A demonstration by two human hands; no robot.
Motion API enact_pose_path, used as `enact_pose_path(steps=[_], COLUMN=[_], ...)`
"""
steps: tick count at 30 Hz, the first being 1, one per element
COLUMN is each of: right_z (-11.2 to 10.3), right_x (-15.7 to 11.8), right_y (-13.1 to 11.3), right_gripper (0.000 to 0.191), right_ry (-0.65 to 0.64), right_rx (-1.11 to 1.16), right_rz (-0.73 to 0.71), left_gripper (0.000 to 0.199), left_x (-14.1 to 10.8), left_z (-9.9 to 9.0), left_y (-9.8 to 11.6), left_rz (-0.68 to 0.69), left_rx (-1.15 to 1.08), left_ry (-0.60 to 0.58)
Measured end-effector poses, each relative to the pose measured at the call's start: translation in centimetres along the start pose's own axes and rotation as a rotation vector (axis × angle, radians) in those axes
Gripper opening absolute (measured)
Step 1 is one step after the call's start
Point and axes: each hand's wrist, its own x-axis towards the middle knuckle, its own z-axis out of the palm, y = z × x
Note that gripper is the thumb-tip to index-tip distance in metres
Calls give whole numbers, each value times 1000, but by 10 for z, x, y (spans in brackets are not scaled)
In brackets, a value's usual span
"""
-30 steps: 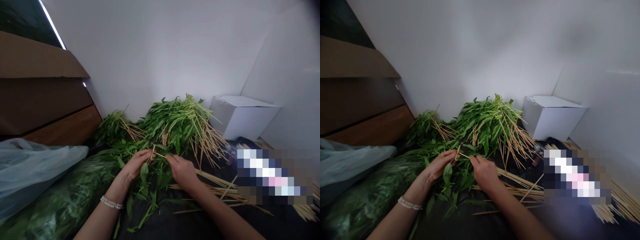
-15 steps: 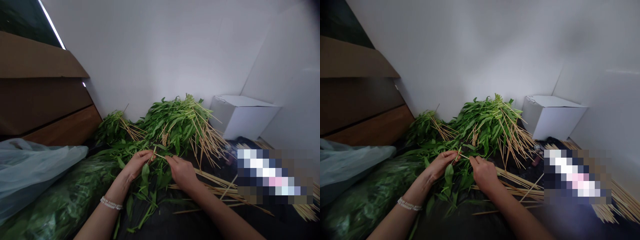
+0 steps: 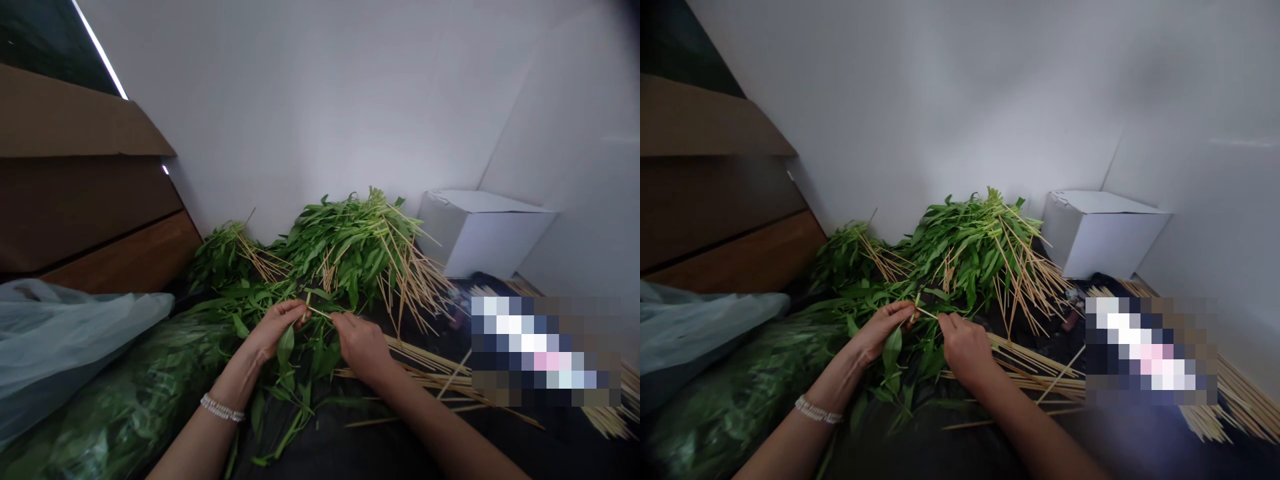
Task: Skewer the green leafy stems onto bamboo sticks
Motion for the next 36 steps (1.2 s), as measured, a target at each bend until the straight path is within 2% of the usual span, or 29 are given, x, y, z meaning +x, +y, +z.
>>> enact_pose_path(steps=[9,15,18,20,22,24,26,28,30,36], right_z=[3,5,3,0,-3,-7,-8,-9,-9,-10], right_x=[-2,-2,0,2,5,8,9,10,10,10], right_y=[0,-5,1,10,20,30,35,37,36,34], right_gripper=[30,24,23,24,26,27,28,28,29,29], right_ry=[32,57,127,228,339,426,467,470,463,494], right_rx=[41,46,28,7,10,28,37,36,35,43], right_rz=[-6,-36,-49,-31,6,45,64,61,51,40], left_gripper=[27,26,30,34,35,30,26,24,22,25], left_x=[1,-2,-1,0,1,1,-2,-3,-3,2], left_z=[3,12,15,14,12,10,9,9,8,3], left_y=[-6,-16,-20,-20,-19,-20,-24,-27,-29,-23], left_rz=[20,75,101,171,344,554,665,664,643,546], left_rx=[10,195,229,264,430,754,1097,1322,1419,1488], left_ry=[-22,-137,-123,-79,-49,-59,-96,-136,-145,28])
